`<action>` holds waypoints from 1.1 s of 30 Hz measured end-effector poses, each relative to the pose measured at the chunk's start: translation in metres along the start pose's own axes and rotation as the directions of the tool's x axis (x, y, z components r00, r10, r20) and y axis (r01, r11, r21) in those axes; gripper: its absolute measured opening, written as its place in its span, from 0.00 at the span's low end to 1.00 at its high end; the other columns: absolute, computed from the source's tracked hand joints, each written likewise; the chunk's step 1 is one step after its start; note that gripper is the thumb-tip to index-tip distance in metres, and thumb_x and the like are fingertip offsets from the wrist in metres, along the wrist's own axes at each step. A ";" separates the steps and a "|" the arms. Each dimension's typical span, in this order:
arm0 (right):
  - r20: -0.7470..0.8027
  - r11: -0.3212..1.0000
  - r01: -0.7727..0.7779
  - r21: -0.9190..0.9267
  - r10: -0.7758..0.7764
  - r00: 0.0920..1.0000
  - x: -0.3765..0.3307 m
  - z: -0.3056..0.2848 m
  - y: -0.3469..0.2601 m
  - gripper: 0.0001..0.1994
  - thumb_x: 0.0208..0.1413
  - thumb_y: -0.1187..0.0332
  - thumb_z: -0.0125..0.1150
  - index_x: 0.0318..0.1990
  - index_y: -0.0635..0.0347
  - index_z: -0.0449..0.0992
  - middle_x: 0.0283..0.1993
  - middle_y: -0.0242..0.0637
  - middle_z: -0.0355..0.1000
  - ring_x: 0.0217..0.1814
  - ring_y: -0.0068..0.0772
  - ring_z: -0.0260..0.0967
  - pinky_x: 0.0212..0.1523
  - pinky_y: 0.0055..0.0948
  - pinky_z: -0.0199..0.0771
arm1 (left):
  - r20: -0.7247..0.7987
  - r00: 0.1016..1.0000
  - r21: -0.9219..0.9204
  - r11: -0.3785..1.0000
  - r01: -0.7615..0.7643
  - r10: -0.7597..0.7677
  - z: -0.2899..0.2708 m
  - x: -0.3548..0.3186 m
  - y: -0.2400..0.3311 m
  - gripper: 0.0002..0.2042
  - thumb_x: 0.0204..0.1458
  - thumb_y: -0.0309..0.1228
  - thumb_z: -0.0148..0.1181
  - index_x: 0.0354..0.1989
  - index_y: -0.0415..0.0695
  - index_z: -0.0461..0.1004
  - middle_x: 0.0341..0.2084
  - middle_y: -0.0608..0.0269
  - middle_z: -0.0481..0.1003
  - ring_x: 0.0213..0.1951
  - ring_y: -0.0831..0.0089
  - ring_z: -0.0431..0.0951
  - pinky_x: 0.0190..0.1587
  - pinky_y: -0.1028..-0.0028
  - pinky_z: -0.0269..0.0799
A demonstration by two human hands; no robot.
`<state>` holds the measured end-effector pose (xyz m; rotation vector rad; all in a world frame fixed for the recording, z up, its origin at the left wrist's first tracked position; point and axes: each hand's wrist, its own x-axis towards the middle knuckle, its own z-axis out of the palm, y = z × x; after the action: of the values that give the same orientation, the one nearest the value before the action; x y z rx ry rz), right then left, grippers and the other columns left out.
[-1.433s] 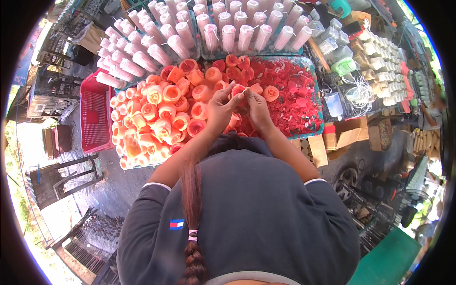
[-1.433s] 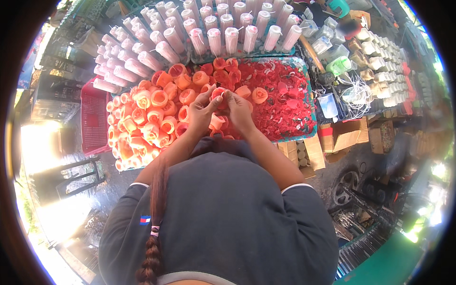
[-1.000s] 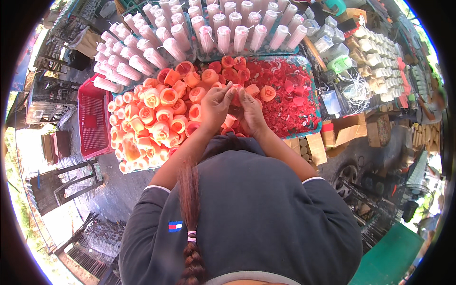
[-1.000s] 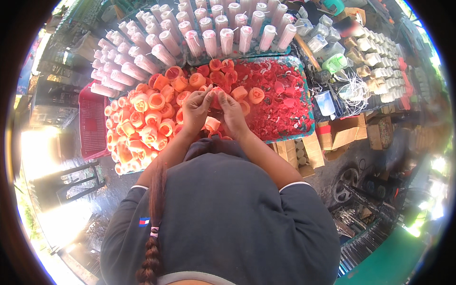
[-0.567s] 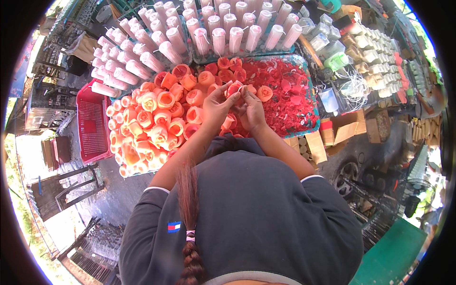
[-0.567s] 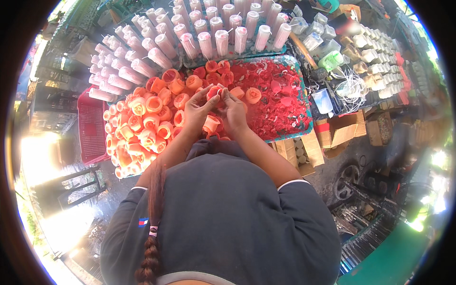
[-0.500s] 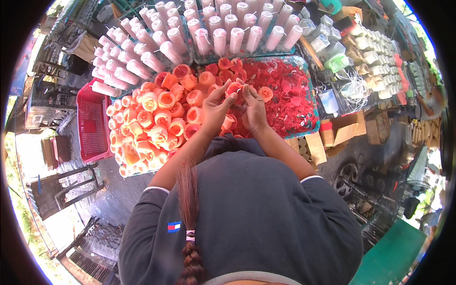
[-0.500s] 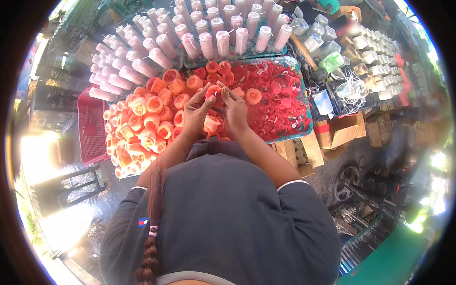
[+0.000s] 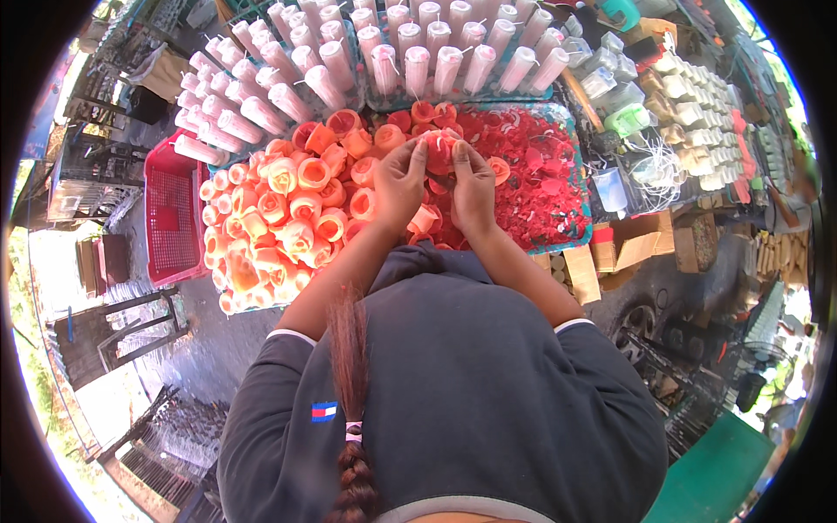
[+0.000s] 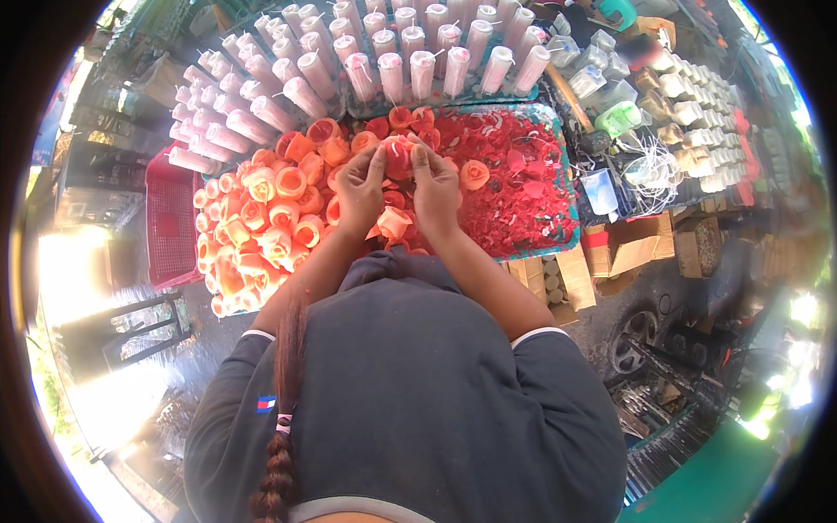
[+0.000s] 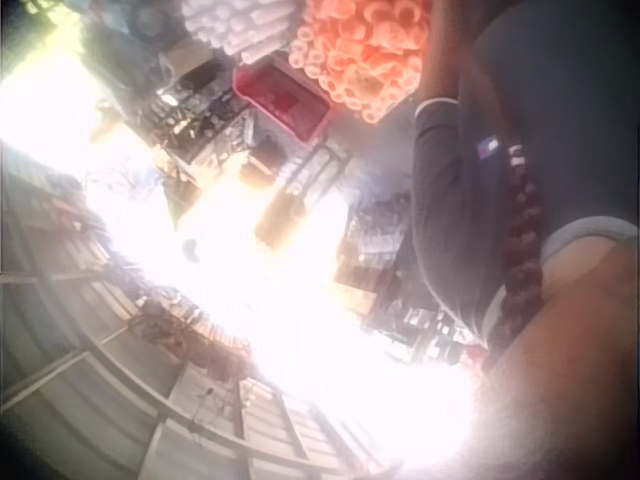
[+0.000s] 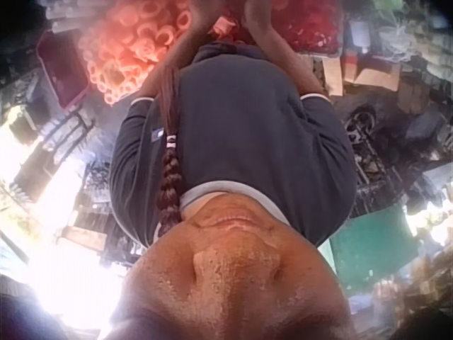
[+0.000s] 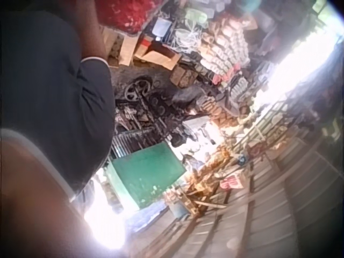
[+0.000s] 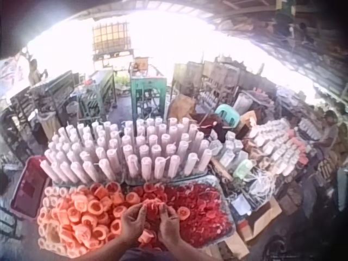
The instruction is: The person repeatedly picks up red candle bases and inserts white wicks into them by hand. They place the assembled candles into a cardboard box. The work is performed at a table with many pre-made candles and wicks visible.
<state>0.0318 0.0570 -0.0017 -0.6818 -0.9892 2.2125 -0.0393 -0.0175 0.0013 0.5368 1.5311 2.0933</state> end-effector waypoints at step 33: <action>0.321 0.510 0.553 -0.659 -0.474 0.820 0.000 -0.010 -0.011 0.14 0.59 0.69 0.54 0.51 0.60 0.74 0.38 0.31 0.69 0.36 0.20 0.67 0.36 0.19 0.68 | 0.017 0.995 -0.284 0.954 0.098 -0.097 -0.003 0.013 -0.007 0.09 0.59 0.30 0.50 0.40 0.36 0.72 0.31 0.65 0.75 0.31 0.80 0.75 0.33 0.82 0.73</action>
<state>0.0420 0.0677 0.0014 -0.4900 -1.8981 1.2672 -0.0506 -0.0101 -0.0055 0.3509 1.1983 2.1829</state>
